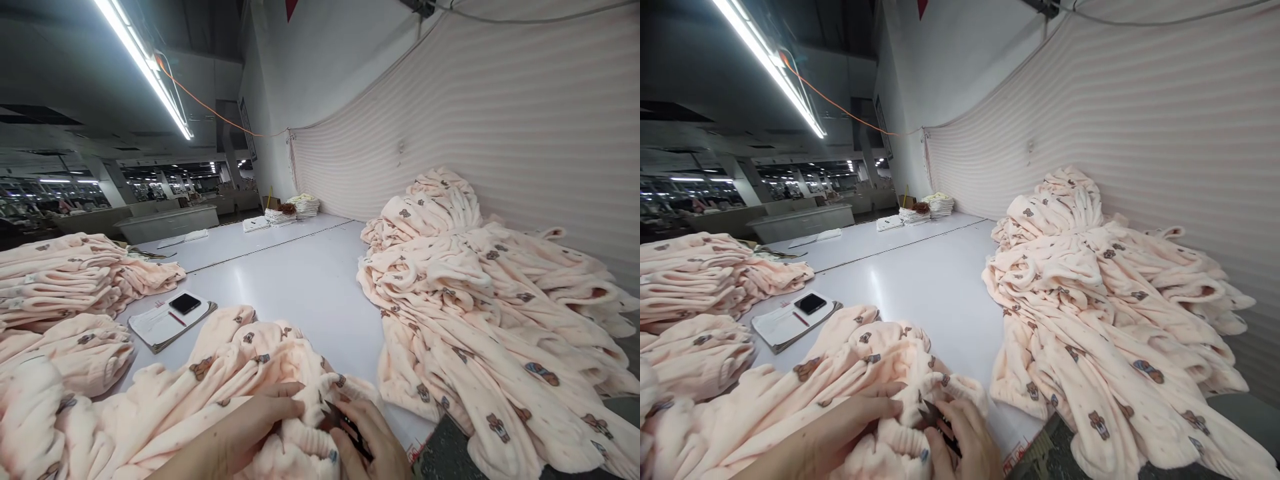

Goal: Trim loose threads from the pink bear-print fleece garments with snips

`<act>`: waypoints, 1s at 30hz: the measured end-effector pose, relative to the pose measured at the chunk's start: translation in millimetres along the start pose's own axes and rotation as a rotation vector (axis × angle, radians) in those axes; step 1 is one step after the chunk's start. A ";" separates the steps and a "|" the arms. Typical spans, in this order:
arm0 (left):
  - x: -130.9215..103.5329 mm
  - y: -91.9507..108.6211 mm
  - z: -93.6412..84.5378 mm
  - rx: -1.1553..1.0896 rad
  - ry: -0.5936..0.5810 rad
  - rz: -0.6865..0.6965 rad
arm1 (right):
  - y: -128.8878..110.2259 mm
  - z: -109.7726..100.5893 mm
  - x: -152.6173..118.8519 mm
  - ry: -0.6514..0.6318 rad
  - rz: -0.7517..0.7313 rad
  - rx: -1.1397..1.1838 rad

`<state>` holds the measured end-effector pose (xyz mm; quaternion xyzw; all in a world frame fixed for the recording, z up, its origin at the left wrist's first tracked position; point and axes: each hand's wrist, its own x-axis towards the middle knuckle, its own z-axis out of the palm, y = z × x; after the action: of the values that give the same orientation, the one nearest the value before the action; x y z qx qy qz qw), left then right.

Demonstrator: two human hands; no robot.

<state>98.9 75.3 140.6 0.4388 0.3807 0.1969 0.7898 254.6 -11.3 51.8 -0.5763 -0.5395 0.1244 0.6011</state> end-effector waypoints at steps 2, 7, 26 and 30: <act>-2.4 2.4 2.8 0.003 -0.069 -0.030 | -4.2 -2.1 -0.9 -0.001 -0.036 -0.130; -9.1 11.4 15.3 0.237 0.007 0.037 | -14.6 -4.8 7.6 0.030 0.013 -0.186; -12.8 4.7 19.1 -0.040 0.076 0.058 | -8.3 -0.4 7.9 -0.032 0.045 -0.009; -13.3 3.1 21.3 -0.011 0.073 0.089 | -13.1 4.5 10.1 -0.002 -0.016 -0.108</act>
<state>107.0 56.8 155.8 0.4435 0.3883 0.2496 0.7683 248.8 -5.0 66.7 -0.6033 -0.5508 0.0908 0.5695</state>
